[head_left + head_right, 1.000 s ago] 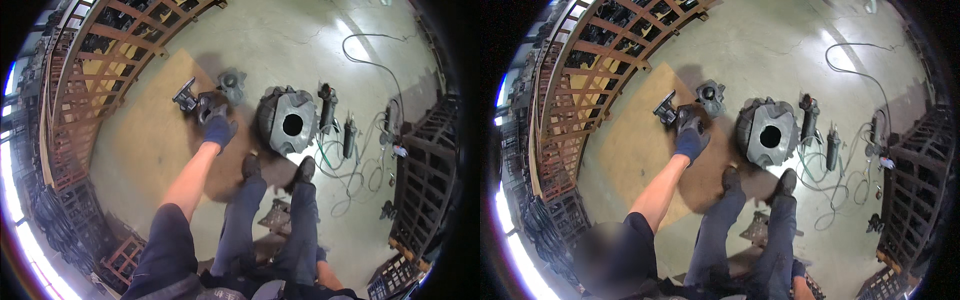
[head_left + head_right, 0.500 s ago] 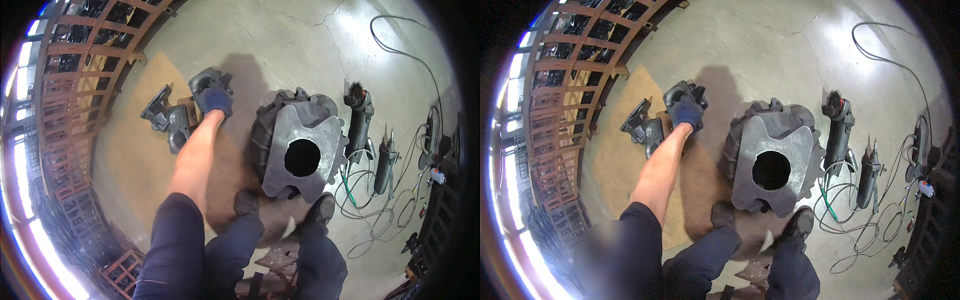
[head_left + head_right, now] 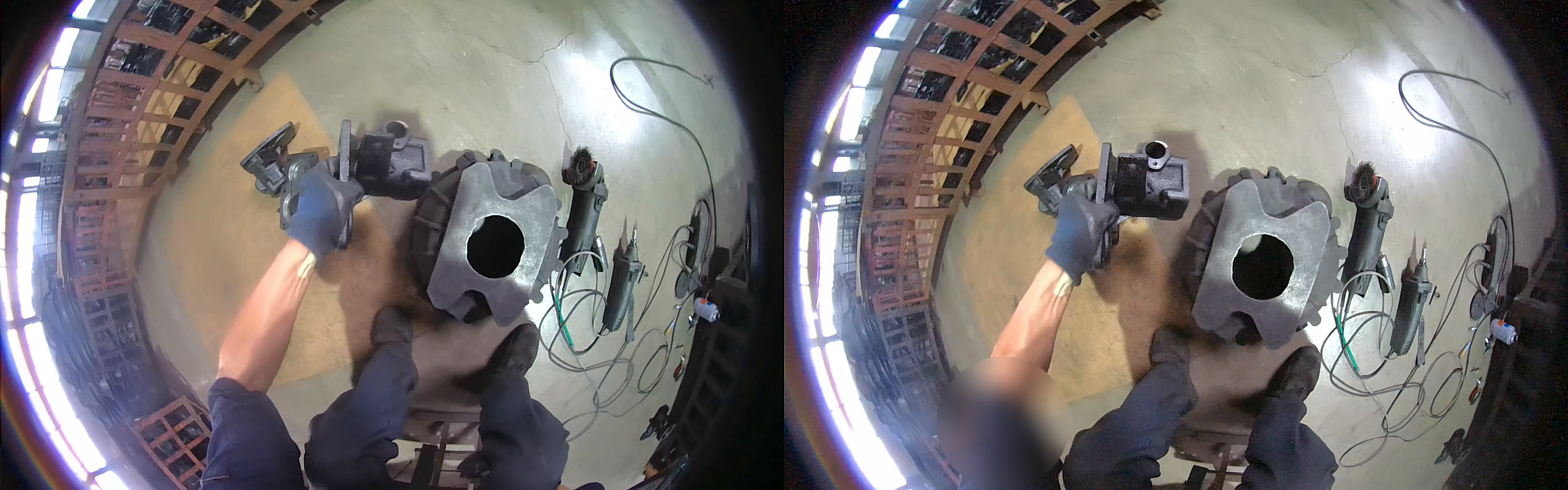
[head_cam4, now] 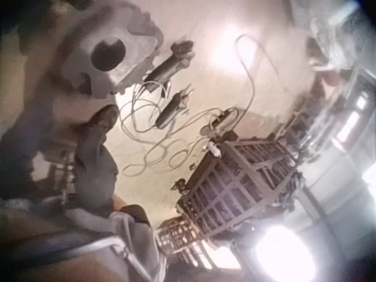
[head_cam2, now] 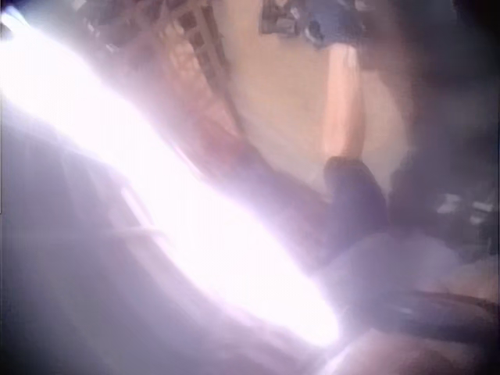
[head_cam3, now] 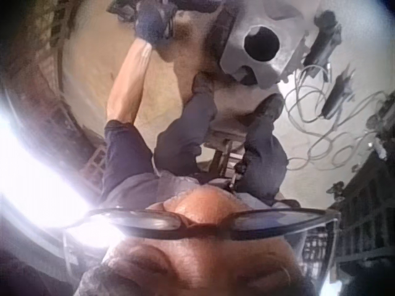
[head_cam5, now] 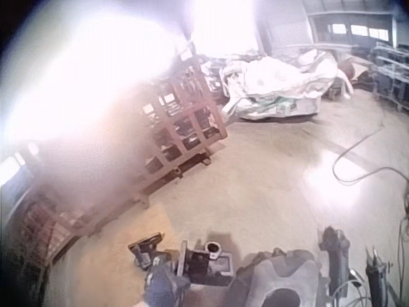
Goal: The person picks up metal parts from a table and sits on the floor to grind them using a handheld angle grinder and a die grinder. They rotate the parts to smooth different surfaces and then place the finished parts back on the table.
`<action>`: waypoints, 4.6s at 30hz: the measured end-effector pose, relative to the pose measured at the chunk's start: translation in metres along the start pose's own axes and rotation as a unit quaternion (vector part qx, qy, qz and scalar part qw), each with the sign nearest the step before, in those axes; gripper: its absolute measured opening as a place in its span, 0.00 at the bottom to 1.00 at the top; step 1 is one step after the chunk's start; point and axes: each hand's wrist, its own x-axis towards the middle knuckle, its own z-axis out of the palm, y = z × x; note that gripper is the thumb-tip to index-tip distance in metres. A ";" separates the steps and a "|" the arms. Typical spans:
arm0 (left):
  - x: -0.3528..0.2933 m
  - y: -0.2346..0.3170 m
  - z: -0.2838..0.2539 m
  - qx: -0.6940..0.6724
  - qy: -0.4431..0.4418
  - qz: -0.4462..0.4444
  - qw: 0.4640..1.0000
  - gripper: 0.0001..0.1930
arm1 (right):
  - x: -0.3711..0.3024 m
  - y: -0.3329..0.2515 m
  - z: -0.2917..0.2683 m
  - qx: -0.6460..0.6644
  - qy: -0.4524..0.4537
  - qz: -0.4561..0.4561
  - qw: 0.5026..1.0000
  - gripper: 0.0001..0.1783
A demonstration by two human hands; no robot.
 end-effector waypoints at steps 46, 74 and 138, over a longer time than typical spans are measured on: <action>-0.090 0.105 0.106 0.102 -0.083 0.326 0.936 0.23 | 0.129 -0.233 -0.336 0.099 0.430 -0.253 0.861 0.39; -0.334 0.251 0.107 -0.040 -0.160 0.398 0.903 0.38 | -0.175 -0.167 -0.352 0.398 0.267 -0.586 0.653 0.19; -0.330 0.177 0.264 -0.623 -0.394 -0.036 0.675 0.18 | -0.163 -0.276 -0.296 -0.187 0.281 -0.311 0.889 0.30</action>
